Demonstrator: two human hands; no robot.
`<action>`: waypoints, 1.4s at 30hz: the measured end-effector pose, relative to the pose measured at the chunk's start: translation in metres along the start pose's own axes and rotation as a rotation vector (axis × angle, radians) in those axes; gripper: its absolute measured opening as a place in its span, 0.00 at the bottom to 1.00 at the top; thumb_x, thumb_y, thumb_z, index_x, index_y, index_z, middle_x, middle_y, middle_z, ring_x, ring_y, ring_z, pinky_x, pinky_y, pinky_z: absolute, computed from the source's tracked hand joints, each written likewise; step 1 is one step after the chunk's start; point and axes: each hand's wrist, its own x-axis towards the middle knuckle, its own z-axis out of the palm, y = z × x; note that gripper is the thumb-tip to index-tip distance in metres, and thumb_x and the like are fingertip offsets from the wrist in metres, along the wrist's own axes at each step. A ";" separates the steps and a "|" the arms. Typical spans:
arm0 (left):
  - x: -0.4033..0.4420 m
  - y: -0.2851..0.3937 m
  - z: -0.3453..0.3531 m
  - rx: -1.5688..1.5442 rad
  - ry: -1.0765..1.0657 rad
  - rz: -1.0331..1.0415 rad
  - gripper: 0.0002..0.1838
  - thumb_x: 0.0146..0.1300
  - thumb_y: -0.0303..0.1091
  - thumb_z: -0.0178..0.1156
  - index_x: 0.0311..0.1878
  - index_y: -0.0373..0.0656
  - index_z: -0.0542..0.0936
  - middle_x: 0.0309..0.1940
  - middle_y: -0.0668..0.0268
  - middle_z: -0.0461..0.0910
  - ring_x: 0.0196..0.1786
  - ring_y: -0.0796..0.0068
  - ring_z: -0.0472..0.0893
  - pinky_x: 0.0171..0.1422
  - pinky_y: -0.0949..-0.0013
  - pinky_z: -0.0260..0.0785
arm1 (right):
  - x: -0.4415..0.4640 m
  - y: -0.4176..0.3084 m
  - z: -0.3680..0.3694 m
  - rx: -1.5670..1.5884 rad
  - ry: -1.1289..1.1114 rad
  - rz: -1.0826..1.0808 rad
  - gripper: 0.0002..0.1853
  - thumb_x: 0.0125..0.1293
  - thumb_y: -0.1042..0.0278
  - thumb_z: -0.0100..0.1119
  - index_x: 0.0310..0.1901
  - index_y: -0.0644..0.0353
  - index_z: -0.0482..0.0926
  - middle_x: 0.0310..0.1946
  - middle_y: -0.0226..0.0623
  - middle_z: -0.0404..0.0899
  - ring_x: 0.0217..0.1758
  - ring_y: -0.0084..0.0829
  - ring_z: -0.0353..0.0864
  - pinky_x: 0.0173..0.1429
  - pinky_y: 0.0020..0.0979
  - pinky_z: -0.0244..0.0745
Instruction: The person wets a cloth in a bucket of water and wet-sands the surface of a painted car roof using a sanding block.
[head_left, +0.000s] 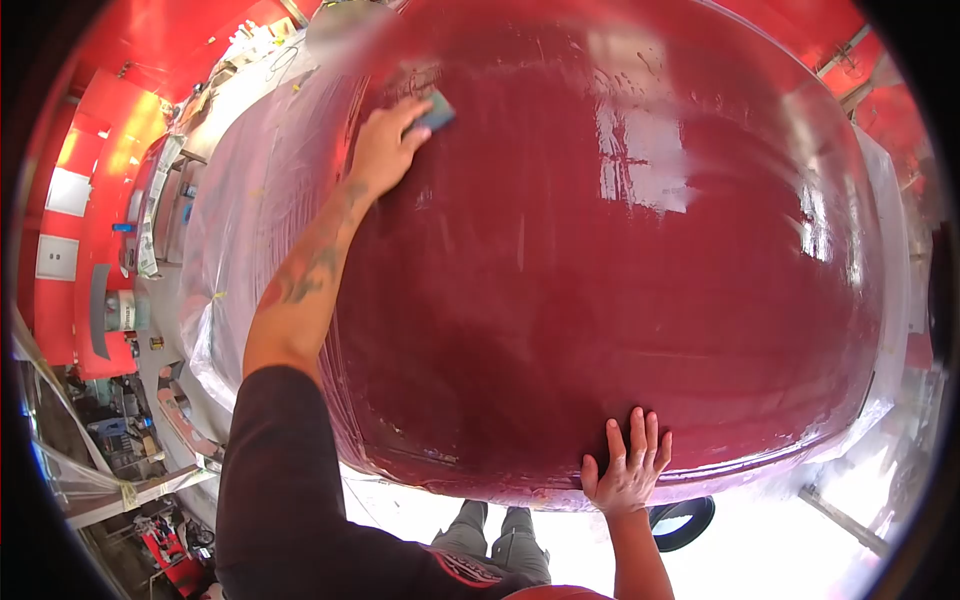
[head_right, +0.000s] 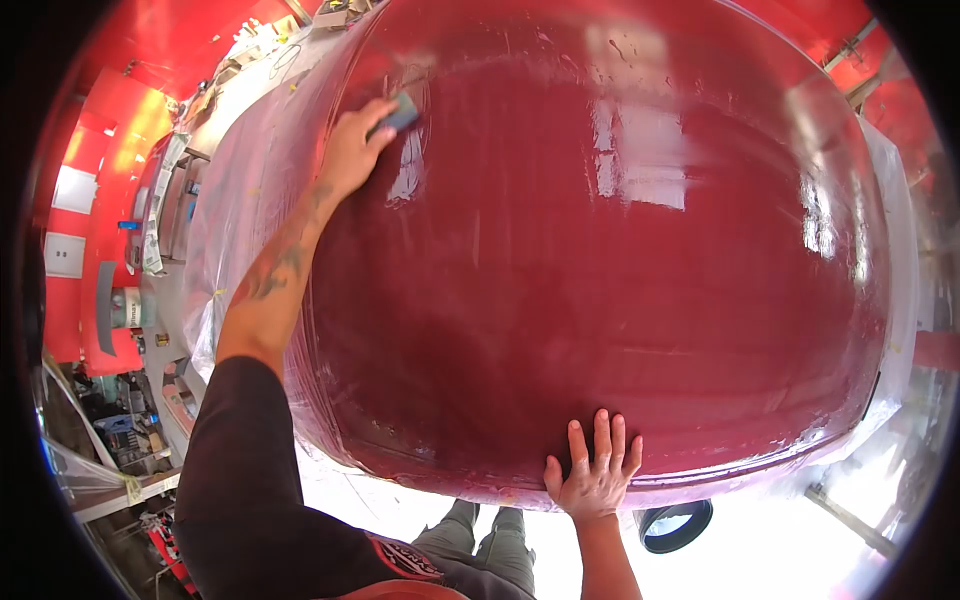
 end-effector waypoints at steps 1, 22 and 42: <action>-0.029 0.010 -0.008 -0.014 -0.055 0.074 0.25 0.63 0.34 0.66 0.64 0.52 0.79 0.65 0.59 0.78 0.59 0.51 0.77 0.69 0.53 0.66 | -0.001 -0.001 0.001 0.002 -0.004 0.019 0.30 0.67 0.45 0.52 0.69 0.45 0.70 0.74 0.47 0.63 0.79 0.51 0.59 0.80 0.61 0.39; -0.012 0.022 -0.001 -0.039 -0.080 0.184 0.25 0.63 0.34 0.67 0.64 0.53 0.80 0.64 0.61 0.78 0.61 0.54 0.77 0.69 0.56 0.66 | 0.001 -0.002 -0.001 0.026 -0.017 0.037 0.32 0.64 0.45 0.56 0.70 0.43 0.70 0.75 0.44 0.63 0.79 0.48 0.58 0.79 0.61 0.40; 0.084 0.042 0.040 0.094 0.003 -0.097 0.20 0.68 0.38 0.60 0.63 0.51 0.80 0.58 0.58 0.82 0.60 0.50 0.77 0.66 0.54 0.69 | 0.005 -0.002 -0.005 0.060 -0.013 0.031 0.32 0.62 0.49 0.59 0.69 0.46 0.71 0.74 0.46 0.63 0.79 0.50 0.58 0.79 0.60 0.41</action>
